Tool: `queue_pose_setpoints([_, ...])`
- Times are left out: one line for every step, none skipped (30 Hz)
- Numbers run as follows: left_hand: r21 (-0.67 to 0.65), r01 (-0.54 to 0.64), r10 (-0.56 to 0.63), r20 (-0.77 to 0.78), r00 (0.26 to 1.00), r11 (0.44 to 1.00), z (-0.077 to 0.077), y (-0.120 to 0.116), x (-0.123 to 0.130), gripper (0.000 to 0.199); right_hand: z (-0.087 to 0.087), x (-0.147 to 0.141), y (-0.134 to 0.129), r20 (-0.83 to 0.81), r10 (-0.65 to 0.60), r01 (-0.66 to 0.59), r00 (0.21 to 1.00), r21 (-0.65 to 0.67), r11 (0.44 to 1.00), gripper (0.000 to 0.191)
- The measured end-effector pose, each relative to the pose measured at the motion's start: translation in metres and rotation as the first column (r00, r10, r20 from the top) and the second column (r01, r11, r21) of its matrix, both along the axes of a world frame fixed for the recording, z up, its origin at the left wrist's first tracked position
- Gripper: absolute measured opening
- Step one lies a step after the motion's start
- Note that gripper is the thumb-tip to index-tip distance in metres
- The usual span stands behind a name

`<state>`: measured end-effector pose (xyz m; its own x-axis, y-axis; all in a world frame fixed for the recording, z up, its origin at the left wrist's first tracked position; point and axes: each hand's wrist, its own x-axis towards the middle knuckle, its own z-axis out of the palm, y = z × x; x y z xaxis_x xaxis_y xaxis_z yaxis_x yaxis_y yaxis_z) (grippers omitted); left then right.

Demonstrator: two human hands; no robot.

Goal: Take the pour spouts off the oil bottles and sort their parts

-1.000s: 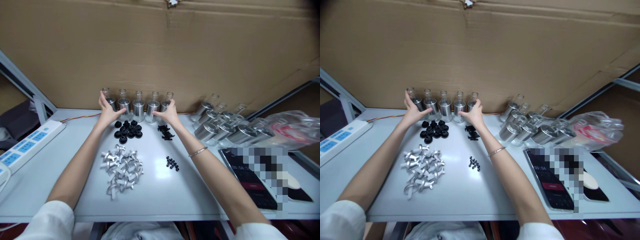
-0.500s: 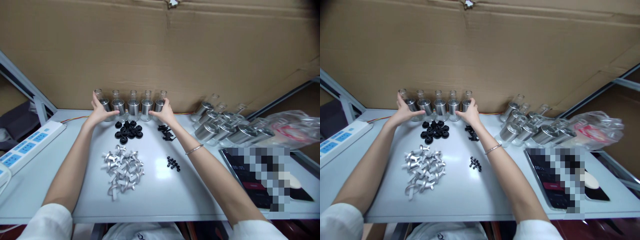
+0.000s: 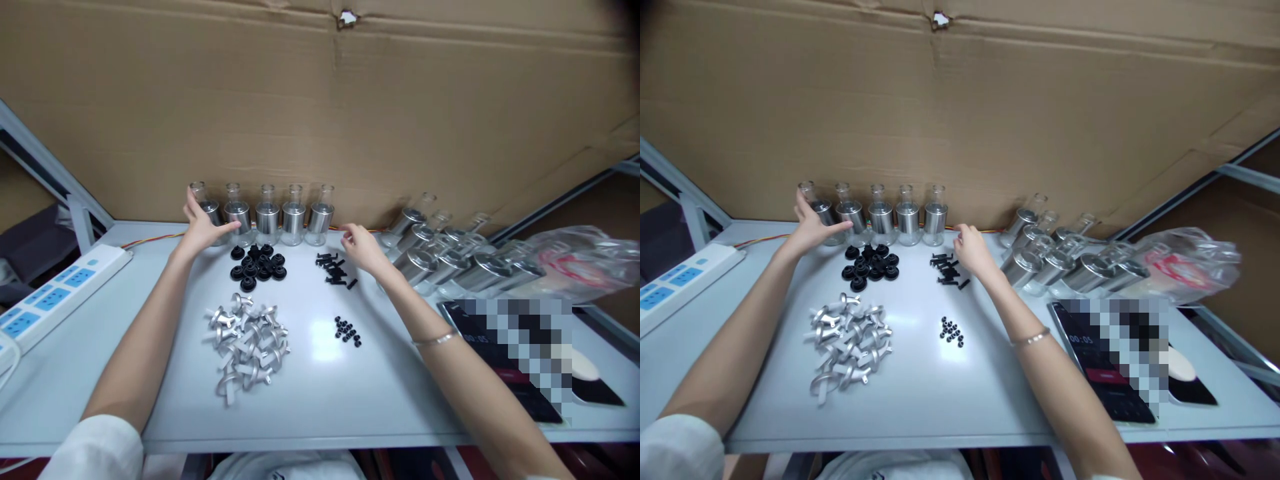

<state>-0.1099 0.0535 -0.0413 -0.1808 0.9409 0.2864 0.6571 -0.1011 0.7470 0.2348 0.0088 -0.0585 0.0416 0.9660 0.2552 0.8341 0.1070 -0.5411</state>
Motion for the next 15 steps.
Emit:
queue_pose_setpoints([0.002, -0.011, 0.011, 0.002, 1.0, 1.0, 0.0, 0.0, 0.001, 0.14, -0.003, 0.004, -0.01, 0.025, 0.009, -0.01, 1.0, 0.002, 1.0, 0.03])
queue_pose_setpoints([0.005, -0.016, 0.016, 0.003, 1.0, 1.0, 0.0, 0.0, 0.002, 0.139, -0.006, 0.007, -0.019, 0.045, 0.015, -0.015, 0.999, 0.007, 1.0, 0.027])
queue_pose_setpoints([0.007, -0.021, 0.021, 0.004, 1.0, 1.0, 0.0, 0.0, 0.002, 0.139, -0.008, 0.009, -0.028, 0.062, 0.017, -0.018, 0.998, 0.019, 1.0, 0.025])
queue_pose_setpoints([0.006, -0.023, 0.022, 0.004, 1.0, 1.0, 0.001, 0.0, 0.003, 0.138, -0.008, 0.01, -0.037, 0.075, 0.014, -0.017, 0.997, 0.042, 0.999, 0.025])
queue_pose_setpoints([-0.001, -0.023, 0.023, 0.005, 1.0, 1.0, 0.002, -0.001, 0.003, 0.138, -0.005, 0.011, -0.044, 0.086, 0.008, -0.014, 0.996, 0.074, 0.997, 0.026])
queue_pose_setpoints([-0.015, -0.023, 0.023, 0.008, 1.0, 1.0, 0.004, -0.001, 0.004, 0.138, 0.0, 0.011, -0.051, 0.091, -0.002, -0.009, 0.996, 0.114, 0.993, 0.028])
queue_pose_setpoints([-0.033, -0.024, 0.024, 0.01, 1.0, 0.999, 0.006, -0.001, 0.004, 0.139, 0.009, 0.012, -0.058, 0.098, -0.021, 0.004, 0.995, 0.167, 0.986, 0.031])
queue_pose_setpoints([-0.05, -0.024, 0.024, 0.012, 1.0, 0.998, 0.009, -0.002, 0.003, 0.14, 0.019, 0.013, -0.064, 0.105, -0.05, 0.025, 0.993, 0.229, 0.973, 0.033])
queue_pose_setpoints([-0.063, -0.022, 0.023, 0.013, 1.0, 0.998, 0.012, -0.003, 0.002, 0.141, 0.031, 0.015, -0.07, 0.112, -0.098, 0.06, 0.989, 0.302, 0.952, 0.033])
queue_pose_setpoints([-0.068, -0.02, 0.021, 0.014, 1.0, 0.997, 0.016, -0.004, 0.001, 0.142, 0.043, 0.018, -0.076, 0.132, -0.178, 0.114, 0.975, 0.394, 0.912, 0.033])
queue_pose_setpoints([-0.064, -0.014, 0.015, 0.015, 1.0, 0.998, 0.019, -0.005, 0.0, 0.141, 0.053, 0.022, -0.083, 0.144, -0.269, 0.179, 0.952, 0.45, 0.875, 0.032])
queue_pose_setpoints([-0.052, -0.005, 0.006, 0.014, 1.0, 0.999, 0.023, -0.006, -0.002, 0.14, 0.061, 0.026, -0.089, 0.165, -0.353, 0.243, 0.921, 0.465, 0.852, 0.032])
queue_pose_setpoints([-0.035, 0.008, -0.008, 0.011, 1.0, 0.999, 0.025, -0.006, -0.004, 0.139, 0.066, 0.03, -0.096, 0.194, -0.416, 0.297, 0.888, 0.448, 0.843, 0.033])
queue_pose_setpoints([-0.018, 0.027, -0.027, 0.008, 1.0, 0.999, 0.026, -0.006, -0.007, 0.136, 0.069, 0.034, -0.102, 0.228, -0.449, 0.336, 0.864, 0.403, 0.851, 0.035])
queue_pose_setpoints([0.006, 0.055, -0.055, 0.011, 0.998, 0.998, 0.027, -0.006, -0.009, 0.134, 0.068, 0.038, -0.106, 0.261, -0.457, 0.359, 0.851, 0.345, 0.867, 0.037])
